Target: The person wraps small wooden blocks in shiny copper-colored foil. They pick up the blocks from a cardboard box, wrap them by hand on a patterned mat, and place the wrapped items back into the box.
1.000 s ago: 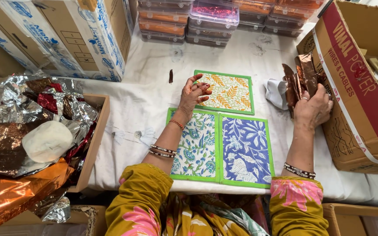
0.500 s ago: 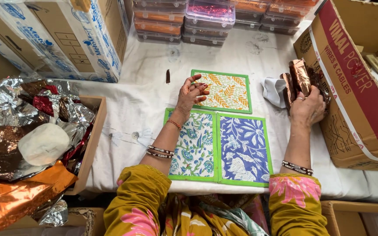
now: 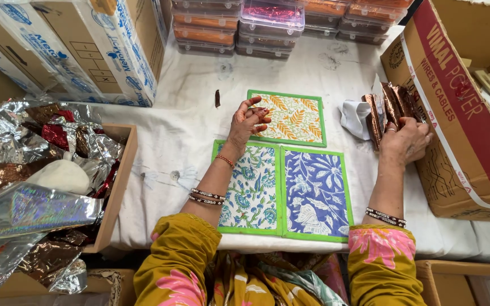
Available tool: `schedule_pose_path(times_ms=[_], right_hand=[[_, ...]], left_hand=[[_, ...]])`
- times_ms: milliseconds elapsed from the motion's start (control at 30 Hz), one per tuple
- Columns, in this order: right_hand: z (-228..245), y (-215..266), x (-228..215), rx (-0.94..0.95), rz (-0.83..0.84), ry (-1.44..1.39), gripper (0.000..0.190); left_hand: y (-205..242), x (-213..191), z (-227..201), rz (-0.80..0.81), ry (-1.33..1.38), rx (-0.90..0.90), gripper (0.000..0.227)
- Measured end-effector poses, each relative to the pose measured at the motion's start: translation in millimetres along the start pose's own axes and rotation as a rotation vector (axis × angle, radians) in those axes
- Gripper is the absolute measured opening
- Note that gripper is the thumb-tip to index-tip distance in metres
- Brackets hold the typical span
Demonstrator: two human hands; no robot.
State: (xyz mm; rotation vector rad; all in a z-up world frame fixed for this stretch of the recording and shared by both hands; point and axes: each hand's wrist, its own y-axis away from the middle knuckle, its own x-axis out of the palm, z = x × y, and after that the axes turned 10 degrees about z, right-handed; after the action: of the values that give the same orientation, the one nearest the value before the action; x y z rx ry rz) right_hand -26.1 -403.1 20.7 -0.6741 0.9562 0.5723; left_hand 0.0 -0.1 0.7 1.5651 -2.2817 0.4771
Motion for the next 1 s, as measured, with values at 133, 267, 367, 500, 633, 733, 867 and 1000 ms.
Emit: schedule_pose_path(times_ms=[133,267,367,500,633,733,867,1000], right_hand=[[-5.1,-4.9,4.3,-0.026,-0.03,0.016,0.035],[1.3,-1.0,-3.8,-0.042,-0.104,0.012,0.032],[2.2,4.9,-6.3,-0.108,-0.171,-0.004,0.025],[17.3,15.8,-5.3,-0.38,-0.48,0.019,0.007],[44.7,30.7,-1.2,-0.624,-0.488,-0.102,0.009],[68.6,55.5,-1.1,-0.881,-0.408,-0.104,0.022],[93.9,87.1,1.1,-1.096,-0.093,-0.048,0.033],[104.4,104.9,-5.6,-1.11,0.304,0.102,0.049]], left_hand=[[0.4,0.4,-0.6,-0.002,-0.002,-0.002,0.05],[0.7,0.7,-1.5,-0.001,0.006,0.001,0.049],[0.9,0.2,-0.3,0.006,0.02,0.003,0.048],[0.6,0.9,-2.0,0.012,0.015,0.007,0.047],[2.2,2.4,-3.2,0.004,0.015,0.001,0.047],[1.2,3.9,-0.5,0.007,-0.049,-0.006,0.048],[0.1,8.5,5.2,0.06,-0.363,-0.019,0.047],[3.6,16.4,1.5,0.081,-0.622,-0.026,0.04]])
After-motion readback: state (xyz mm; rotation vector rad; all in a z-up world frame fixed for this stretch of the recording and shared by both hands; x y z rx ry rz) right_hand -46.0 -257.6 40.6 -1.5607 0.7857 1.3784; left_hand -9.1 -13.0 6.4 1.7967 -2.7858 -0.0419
